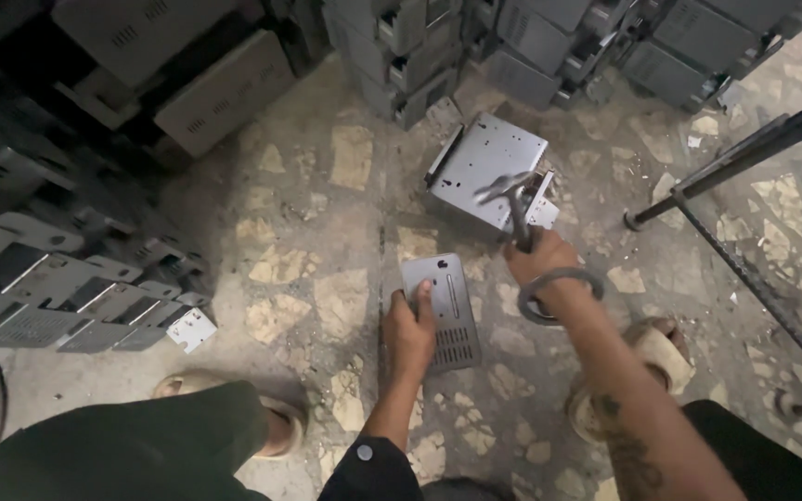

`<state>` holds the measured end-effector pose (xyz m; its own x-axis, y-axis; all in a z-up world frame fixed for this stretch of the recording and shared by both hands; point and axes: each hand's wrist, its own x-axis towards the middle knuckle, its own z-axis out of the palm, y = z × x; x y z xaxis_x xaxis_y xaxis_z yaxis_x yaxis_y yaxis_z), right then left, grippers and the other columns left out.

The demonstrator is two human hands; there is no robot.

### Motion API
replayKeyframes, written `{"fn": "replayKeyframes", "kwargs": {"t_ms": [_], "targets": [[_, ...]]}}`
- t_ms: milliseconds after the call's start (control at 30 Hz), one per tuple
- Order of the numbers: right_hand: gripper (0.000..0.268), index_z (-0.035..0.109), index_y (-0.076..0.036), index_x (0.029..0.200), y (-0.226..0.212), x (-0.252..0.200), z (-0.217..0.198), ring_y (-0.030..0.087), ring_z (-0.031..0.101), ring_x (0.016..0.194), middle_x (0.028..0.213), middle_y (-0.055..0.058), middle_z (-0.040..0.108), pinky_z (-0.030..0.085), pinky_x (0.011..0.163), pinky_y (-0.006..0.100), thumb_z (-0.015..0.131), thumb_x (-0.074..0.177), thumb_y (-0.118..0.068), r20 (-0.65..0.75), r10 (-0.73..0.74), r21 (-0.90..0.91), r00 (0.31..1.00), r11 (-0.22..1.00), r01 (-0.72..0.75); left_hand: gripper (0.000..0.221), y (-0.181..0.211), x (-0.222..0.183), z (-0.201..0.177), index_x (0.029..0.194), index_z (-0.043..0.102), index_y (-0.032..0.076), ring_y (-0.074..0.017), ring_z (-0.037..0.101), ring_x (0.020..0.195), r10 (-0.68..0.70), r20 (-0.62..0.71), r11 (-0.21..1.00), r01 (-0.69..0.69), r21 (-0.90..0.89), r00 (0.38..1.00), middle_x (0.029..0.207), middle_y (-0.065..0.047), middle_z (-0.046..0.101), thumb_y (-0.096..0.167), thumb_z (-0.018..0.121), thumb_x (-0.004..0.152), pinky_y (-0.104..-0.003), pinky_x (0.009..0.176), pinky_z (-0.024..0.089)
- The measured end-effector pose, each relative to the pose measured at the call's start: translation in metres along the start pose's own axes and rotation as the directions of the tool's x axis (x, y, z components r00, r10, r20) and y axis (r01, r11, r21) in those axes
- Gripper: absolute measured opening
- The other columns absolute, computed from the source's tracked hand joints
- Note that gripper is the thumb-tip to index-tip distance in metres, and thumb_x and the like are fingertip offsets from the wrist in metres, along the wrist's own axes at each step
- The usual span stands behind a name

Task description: Hammering metal covers to adjust their shape and stacking them on the floor.

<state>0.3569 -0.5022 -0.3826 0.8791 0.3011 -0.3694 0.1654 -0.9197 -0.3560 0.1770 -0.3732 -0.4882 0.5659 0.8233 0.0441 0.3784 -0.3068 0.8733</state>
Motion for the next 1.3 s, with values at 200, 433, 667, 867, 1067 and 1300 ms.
{"fn": "replayKeyframes", "kwargs": {"t_ms": [200, 433, 667, 867, 1067, 1300], "targets": [[0.043, 0.073, -0.016, 0.114, 0.000, -0.002, -0.010, 0.041, 0.066, 0.111, 0.114, 0.022, 0.071, 0.051, 0.099, 0.048, 0.076, 0.081, -0.042, 0.181, -0.165, -0.275, 0.970, 0.938, 0.211, 0.055, 0.008, 0.003, -0.004, 0.090, 0.061, -0.001, -0.0495, 0.069, 0.077, -0.120, 0.050, 0.991, 0.117, 0.060, 0.992, 0.077, -0.028, 0.070, 0.055, 0.060, 0.096, -0.057, 0.065, 0.051], [0.038, 0.075, -0.009, 0.112, -0.009, -0.023, -0.007, 0.041, 0.071, 0.106, 0.109, 0.021, 0.076, 0.055, 0.094, 0.049, 0.073, 0.088, -0.038, -0.155, 0.078, 0.141, 0.985, 0.988, -0.056, 0.052, 0.015, 0.001, -0.009, 0.095, 0.063, 0.000, -0.0514, 0.068, 0.084, -0.086, 0.038, 0.996, 0.087, -0.010, 0.996, 0.083, -0.030, 0.070, 0.052, 0.059, 0.097, -0.058, 0.067, 0.052], [0.036, 0.074, -0.012, 0.114, 0.011, -0.027, 0.006, 0.039, 0.075, 0.096, 0.103, 0.020, 0.076, 0.058, 0.088, 0.048, 0.072, 0.086, -0.035, -0.018, 0.058, 0.094, 0.998, 0.994, -0.056, 0.052, 0.010, 0.003, -0.002, 0.095, 0.063, 0.000, -0.0516, 0.069, 0.083, -0.060, 0.021, 0.998, 0.059, 0.033, 0.998, 0.083, -0.030, 0.070, 0.052, 0.059, 0.097, -0.057, 0.069, 0.052], [0.036, 0.074, -0.016, 0.114, 0.014, -0.019, 0.007, 0.040, 0.070, 0.100, 0.106, 0.019, 0.074, 0.055, 0.089, 0.048, 0.074, 0.082, -0.032, 0.093, -0.050, -0.067, 0.994, 0.996, 0.057, 0.053, 0.022, 0.004, -0.009, 0.097, 0.063, 0.000, -0.0523, 0.068, 0.086, -0.102, 0.033, 0.994, 0.101, 0.032, 0.994, 0.086, -0.030, 0.070, 0.053, 0.058, 0.097, -0.057, 0.072, 0.052], [0.035, 0.074, -0.007, 0.108, 0.020, -0.031, 0.029, 0.040, 0.073, 0.097, 0.100, 0.022, 0.077, 0.055, 0.087, 0.048, 0.072, 0.086, -0.034, -0.052, 0.112, 0.278, 0.992, 0.956, -0.093, 0.057, 0.017, 0.001, -0.010, 0.097, 0.062, 0.000, -0.0523, 0.067, 0.087, -0.126, 0.044, 0.988, 0.122, 0.095, 0.991, 0.088, -0.030, 0.070, 0.057, 0.055, 0.097, -0.058, 0.074, 0.051], [0.038, 0.072, -0.010, 0.112, 0.008, -0.040, 0.027, 0.042, 0.070, 0.104, 0.105, 0.023, 0.074, 0.053, 0.092, 0.049, 0.073, 0.087, -0.039, 0.001, 0.161, 0.219, 0.987, 0.963, -0.157, 0.057, 0.028, 0.005, -0.009, 0.098, 0.063, 0.002, -0.0516, 0.068, 0.089, -0.211, 0.051, 0.970, 0.203, 0.133, 0.976, 0.089, -0.029, 0.071, 0.058, 0.055, 0.097, -0.059, 0.076, 0.051]]}}
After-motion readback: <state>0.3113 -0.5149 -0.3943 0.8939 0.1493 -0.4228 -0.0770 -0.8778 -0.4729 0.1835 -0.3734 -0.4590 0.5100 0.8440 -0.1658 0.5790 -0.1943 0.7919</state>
